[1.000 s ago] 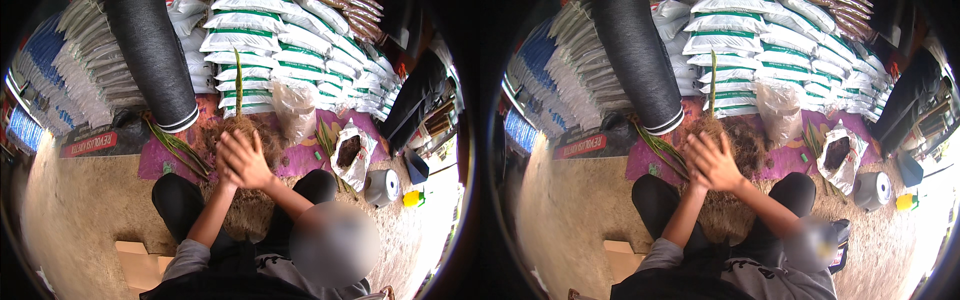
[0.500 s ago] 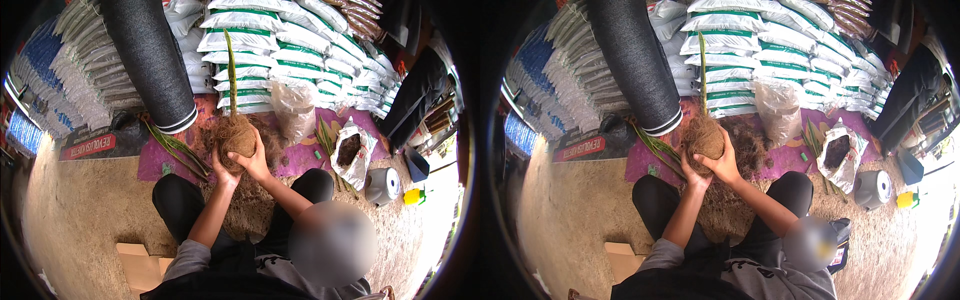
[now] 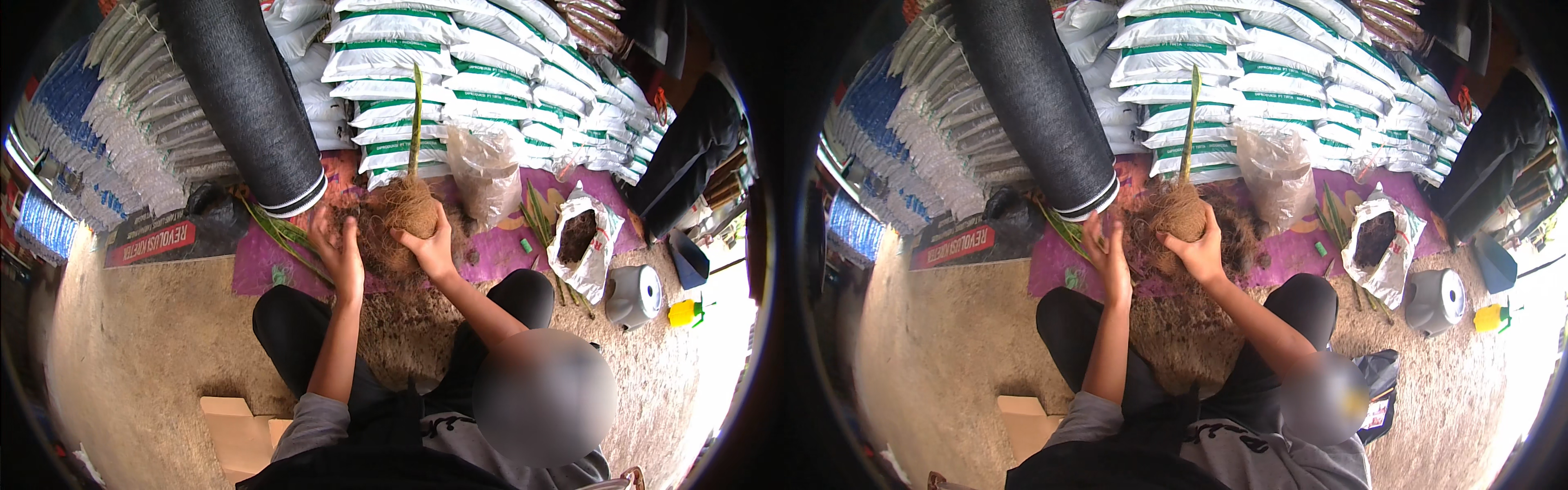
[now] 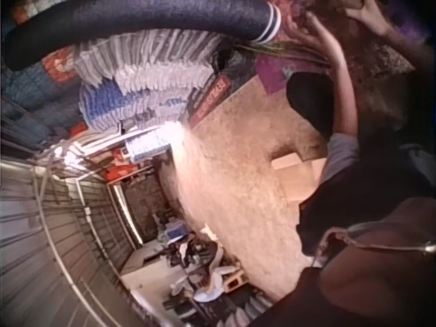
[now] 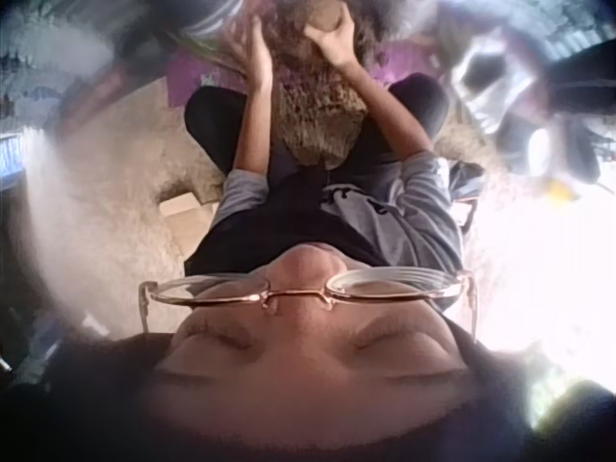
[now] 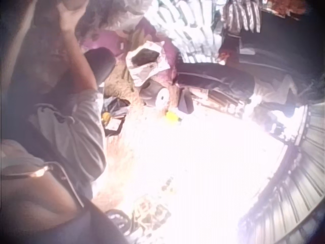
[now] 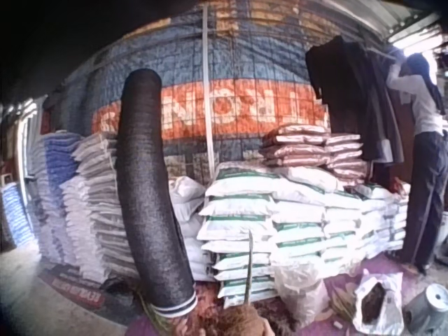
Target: The person sits on the floor and wraps a plant's root ball with fibrous material, likely coconut coir. They repeatedly add material, press it around the roots, and adjust the shape to form a compact ball.
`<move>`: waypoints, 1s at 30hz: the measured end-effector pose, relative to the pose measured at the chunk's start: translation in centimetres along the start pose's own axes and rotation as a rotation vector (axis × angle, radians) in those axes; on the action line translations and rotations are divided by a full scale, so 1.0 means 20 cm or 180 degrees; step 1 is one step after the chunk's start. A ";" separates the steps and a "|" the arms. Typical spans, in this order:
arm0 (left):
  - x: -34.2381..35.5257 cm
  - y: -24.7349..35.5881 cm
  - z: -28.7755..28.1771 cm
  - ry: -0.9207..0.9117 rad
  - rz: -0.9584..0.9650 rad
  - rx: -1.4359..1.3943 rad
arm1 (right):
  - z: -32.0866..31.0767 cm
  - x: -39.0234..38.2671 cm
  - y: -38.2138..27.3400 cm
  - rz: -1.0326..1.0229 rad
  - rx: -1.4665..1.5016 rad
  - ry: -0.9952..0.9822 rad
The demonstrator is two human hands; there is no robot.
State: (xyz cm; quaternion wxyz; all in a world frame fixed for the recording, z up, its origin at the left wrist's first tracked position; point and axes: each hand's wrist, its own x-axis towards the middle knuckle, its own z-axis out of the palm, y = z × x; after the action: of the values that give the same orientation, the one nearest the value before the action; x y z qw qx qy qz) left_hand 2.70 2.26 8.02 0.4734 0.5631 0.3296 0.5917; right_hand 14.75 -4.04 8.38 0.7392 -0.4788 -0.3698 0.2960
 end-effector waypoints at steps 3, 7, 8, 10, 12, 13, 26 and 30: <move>0.00 0.11 0.00 -0.0692 0.1344 0.0958 | -0.02 -0.02 0.05 -0.0287 -0.0403 -0.0080; -0.05 0.05 0.05 -0.1663 0.0998 0.1178 | 0.01 -0.08 0.08 -0.0387 -0.0848 -0.0301; -0.06 0.02 0.04 -0.1626 0.0824 0.1024 | 0.01 -0.09 0.08 -0.0345 -0.0809 -0.0352; -0.05 0.01 0.04 -0.1559 0.0508 0.0714 | 0.00 -0.08 0.05 -0.0329 -0.1012 -0.0383; -0.06 0.00 0.03 -0.1520 -0.0275 0.0242 | -0.01 -0.08 0.02 -0.0369 -0.1156 -0.0443; -0.06 -0.05 0.04 -0.1455 -0.0470 -0.0060 | -0.01 -0.08 0.01 -0.0417 -0.1198 -0.0489; -0.15 -0.12 0.09 -0.0656 -0.2302 -0.2353 | -0.03 -0.09 -0.07 -0.0644 -0.2112 -0.0659; -0.13 -0.12 0.08 -0.0705 -0.2288 -0.2328 | -0.01 -0.09 -0.08 -0.0852 -0.2510 -0.0643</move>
State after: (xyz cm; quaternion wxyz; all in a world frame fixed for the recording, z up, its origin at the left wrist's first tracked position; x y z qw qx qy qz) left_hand 4.49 0.45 5.05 0.8443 0.2716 0.2218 0.4053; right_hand 14.05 -6.24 9.41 0.4915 -0.6412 -0.5840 0.0788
